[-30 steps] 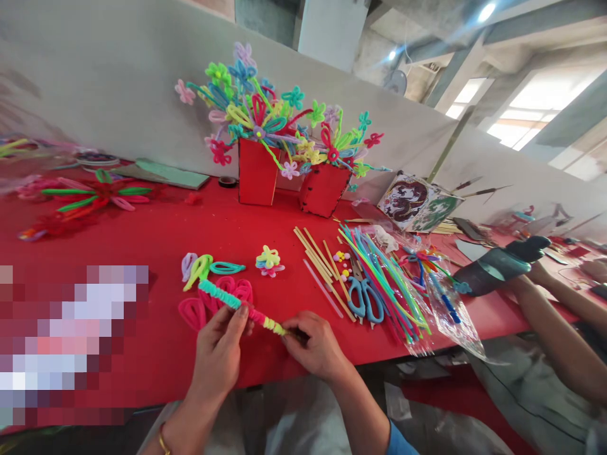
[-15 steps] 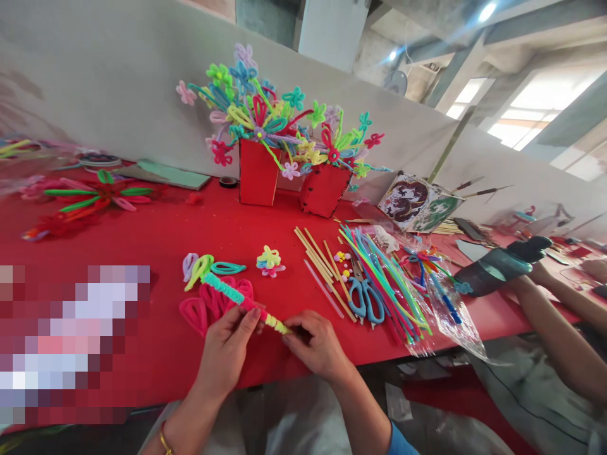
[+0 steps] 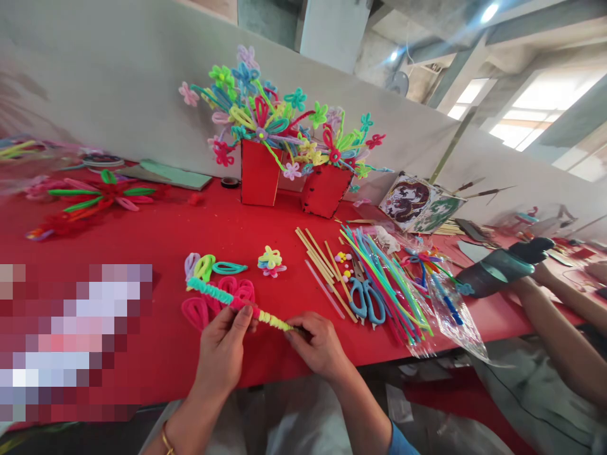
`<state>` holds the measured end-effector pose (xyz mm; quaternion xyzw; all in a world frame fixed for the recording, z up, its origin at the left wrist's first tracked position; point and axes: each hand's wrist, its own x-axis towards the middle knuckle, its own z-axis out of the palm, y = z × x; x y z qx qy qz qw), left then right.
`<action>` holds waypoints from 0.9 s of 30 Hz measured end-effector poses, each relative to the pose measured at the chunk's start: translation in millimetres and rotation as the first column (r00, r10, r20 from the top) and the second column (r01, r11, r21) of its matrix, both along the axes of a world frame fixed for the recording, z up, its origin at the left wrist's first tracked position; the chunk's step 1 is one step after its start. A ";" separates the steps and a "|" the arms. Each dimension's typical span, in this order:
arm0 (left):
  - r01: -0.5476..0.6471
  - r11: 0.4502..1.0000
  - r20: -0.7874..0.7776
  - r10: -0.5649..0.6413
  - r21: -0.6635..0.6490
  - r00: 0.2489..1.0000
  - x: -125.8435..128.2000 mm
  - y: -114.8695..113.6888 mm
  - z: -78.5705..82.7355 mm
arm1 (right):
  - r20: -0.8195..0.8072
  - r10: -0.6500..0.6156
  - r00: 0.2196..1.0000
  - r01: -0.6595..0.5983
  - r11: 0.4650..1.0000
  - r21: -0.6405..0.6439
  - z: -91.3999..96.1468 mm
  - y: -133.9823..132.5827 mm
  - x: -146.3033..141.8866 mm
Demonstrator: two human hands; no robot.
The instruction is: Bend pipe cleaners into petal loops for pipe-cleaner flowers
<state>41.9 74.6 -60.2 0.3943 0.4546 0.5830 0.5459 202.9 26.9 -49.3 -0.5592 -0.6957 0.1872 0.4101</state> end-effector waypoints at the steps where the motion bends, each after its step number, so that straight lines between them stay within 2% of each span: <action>1: -0.003 1.000 0.004 0.003 -0.003 1.000 0.1 0.1 -0.2 | 0.002 0.003 1.000 -0.003 1.000 0.000 -0.1 0.1 -0.1; 9: -0.020 1.000 0.029 0.020 -0.016 0.999 2.6 2.0 -0.4 | -0.015 -0.007 1.000 0.008 1.000 0.024 0.9 -0.2 0.0; 17: 0.183 0.983 -0.128 -0.183 -0.009 0.975 1.0 -3.2 16.1 | -0.070 -0.048 0.996 0.050 0.998 0.031 1.7 -0.6 1.6; 20: 0.178 0.984 -0.178 -0.175 0.002 0.968 -0.3 -3.5 15.9 | -0.055 -0.043 0.998 0.045 0.999 0.018 1.7 -0.4 1.3; 27: 0.123 0.992 -0.203 -0.114 0.034 0.972 -2.2 -3.0 4.1 | -0.055 -0.063 0.996 0.064 0.998 0.021 0.8 0.7 -0.2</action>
